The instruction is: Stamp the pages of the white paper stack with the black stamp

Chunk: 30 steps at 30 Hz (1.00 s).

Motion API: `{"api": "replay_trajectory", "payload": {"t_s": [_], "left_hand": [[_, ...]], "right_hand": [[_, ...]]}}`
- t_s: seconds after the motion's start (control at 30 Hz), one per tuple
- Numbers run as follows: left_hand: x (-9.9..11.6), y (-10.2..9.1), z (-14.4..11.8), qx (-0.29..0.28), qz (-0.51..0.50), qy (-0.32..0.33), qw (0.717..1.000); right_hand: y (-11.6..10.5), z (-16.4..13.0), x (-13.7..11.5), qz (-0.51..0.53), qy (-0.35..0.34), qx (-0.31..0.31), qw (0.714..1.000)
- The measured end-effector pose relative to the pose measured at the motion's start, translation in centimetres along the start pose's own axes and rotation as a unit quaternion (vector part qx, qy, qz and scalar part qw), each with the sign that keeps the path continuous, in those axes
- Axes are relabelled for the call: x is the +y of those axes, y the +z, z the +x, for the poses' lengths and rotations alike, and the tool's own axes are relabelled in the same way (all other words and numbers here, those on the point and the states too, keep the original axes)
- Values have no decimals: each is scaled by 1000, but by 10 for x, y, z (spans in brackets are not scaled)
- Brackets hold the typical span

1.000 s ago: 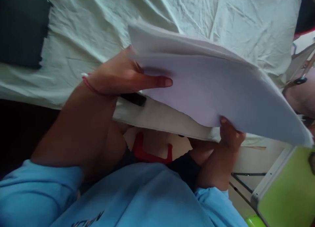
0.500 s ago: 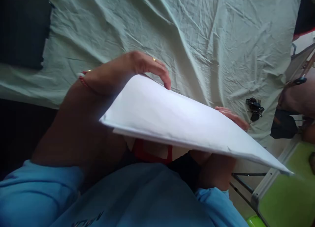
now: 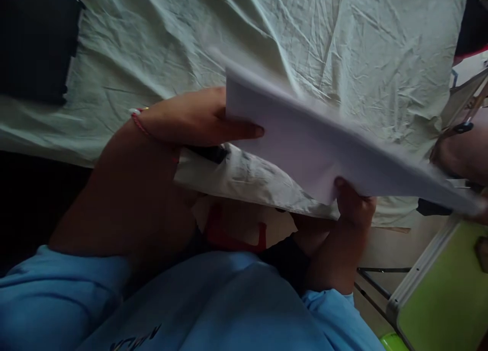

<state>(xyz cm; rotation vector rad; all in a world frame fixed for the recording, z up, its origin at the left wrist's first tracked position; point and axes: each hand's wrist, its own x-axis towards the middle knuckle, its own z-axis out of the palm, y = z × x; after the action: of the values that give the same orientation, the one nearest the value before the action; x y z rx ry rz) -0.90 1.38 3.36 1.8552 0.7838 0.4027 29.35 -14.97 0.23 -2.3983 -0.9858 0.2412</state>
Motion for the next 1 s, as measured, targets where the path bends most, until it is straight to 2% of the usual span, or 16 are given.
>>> {"api": "replay_trajectory", "payload": {"t_s": [0.07,0.13,0.27,0.37,0.57,0.63,0.8,0.87,1.0], "left_hand": [[2,3,-2,0,-30,-26,999],[3,5,-2,-16,-65,-30,997],[1,10,-1,-20,-112,-27,993],[0,12,0,-24,-126,-31,991],[3,8,-1,-40,-110,-59,991],[4,4,-1,-17,-82,-75,994],[4,-3,0,112,74,-138,981],[3,-3,2,123,106,-162,973],[0,4,3,104,174,-177,963]], "right_hand": [[1,14,6,176,-16,33,984],[2,21,12,306,-23,47,951],[4,25,22,424,-6,39,905],[4,26,28,453,20,15,891],[0,27,30,457,66,-38,886],[-1,27,29,452,77,-51,887],[2,26,27,431,99,-90,892],[3,25,26,423,103,-100,895],[2,24,27,406,107,-115,900]]}}
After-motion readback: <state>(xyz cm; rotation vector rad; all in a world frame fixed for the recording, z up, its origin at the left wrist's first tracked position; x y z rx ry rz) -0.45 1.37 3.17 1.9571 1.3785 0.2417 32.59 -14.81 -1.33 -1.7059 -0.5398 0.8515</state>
